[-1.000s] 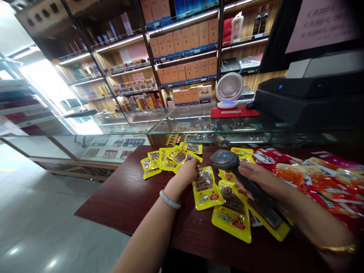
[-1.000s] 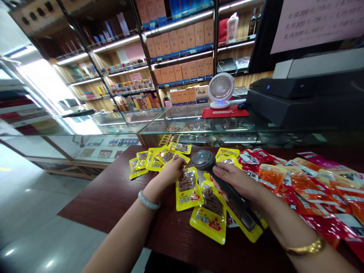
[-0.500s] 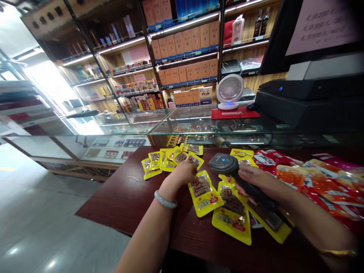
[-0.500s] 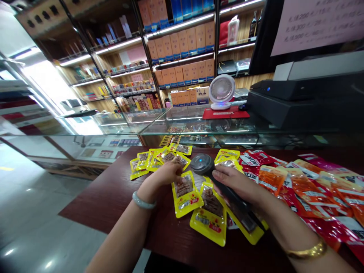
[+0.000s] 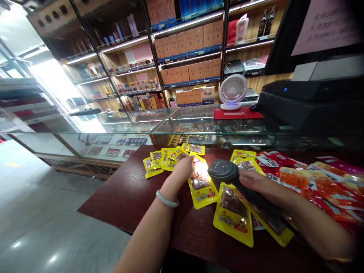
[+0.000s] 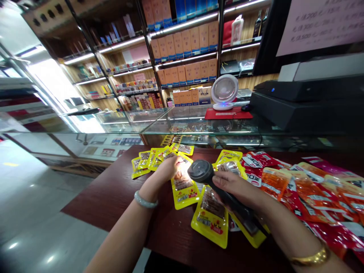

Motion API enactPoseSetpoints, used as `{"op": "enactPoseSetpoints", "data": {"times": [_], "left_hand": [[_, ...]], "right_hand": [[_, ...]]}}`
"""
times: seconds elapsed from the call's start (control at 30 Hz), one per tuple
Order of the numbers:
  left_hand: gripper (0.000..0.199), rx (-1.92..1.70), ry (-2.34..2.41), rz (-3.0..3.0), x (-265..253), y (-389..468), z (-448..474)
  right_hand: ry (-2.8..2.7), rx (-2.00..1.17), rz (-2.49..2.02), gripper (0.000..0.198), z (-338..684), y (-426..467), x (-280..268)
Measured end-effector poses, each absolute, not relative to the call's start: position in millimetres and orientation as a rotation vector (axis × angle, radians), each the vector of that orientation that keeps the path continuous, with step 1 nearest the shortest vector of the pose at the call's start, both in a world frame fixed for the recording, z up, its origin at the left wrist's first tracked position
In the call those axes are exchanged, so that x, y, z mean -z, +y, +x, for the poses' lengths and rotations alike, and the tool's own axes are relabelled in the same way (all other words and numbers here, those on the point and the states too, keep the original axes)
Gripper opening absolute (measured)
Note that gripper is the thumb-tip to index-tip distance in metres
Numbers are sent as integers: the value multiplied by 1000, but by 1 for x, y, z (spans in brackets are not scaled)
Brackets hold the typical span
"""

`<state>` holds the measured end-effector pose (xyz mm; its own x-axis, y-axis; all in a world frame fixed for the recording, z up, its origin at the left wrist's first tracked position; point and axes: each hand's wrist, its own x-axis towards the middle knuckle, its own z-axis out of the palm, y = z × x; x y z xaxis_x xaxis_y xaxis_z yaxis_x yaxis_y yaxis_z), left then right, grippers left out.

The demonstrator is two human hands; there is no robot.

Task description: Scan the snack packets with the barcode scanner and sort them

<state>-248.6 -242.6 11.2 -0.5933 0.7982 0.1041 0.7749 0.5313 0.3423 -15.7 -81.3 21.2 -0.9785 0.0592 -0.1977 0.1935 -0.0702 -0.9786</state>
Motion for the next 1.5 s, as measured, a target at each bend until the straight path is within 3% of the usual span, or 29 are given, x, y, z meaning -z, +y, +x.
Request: {"op": "enactPoseSetpoints", "data": {"times": [0.17, 0.37, 0.47, 0.6, 0.7, 0.9, 1.03, 1.23, 1.5], "left_hand": [[22, -673, 2699, 1267, -10, -241, -254], [18, -1262, 3164, 739, -25, -262, -283], [30, -1454, 3356, 796, -31, -263, -281], [22, -1169, 2809, 1478, -20, -241, -242], [30, -800, 2430, 1805, -2, -223, -205], [31, -532, 2345, 1839, 19, -212, -181], [17, -688, 2316, 1630, 13, -215, -195], [17, -1100, 2602, 1114, -2, -231, -242], [11, -1128, 2671, 1102, -2, -238, -257]], "right_hand": [[2059, 2242, 294, 50, -15, -82, -22], [2120, 2329, 256, 43, -14, -75, -24], [2149, 2354, 206, 44, -14, -71, -27], [2154, 2359, 219, 46, -15, -70, -29], [2146, 2385, 213, 45, -16, -71, -29], [2128, 2430, 159, 44, -17, -73, -29], [2148, 2412, 185, 45, -17, -72, -30], [2123, 2379, 186, 42, -16, -70, -27], [2102, 2392, 211, 42, -16, -76, -27]]}}
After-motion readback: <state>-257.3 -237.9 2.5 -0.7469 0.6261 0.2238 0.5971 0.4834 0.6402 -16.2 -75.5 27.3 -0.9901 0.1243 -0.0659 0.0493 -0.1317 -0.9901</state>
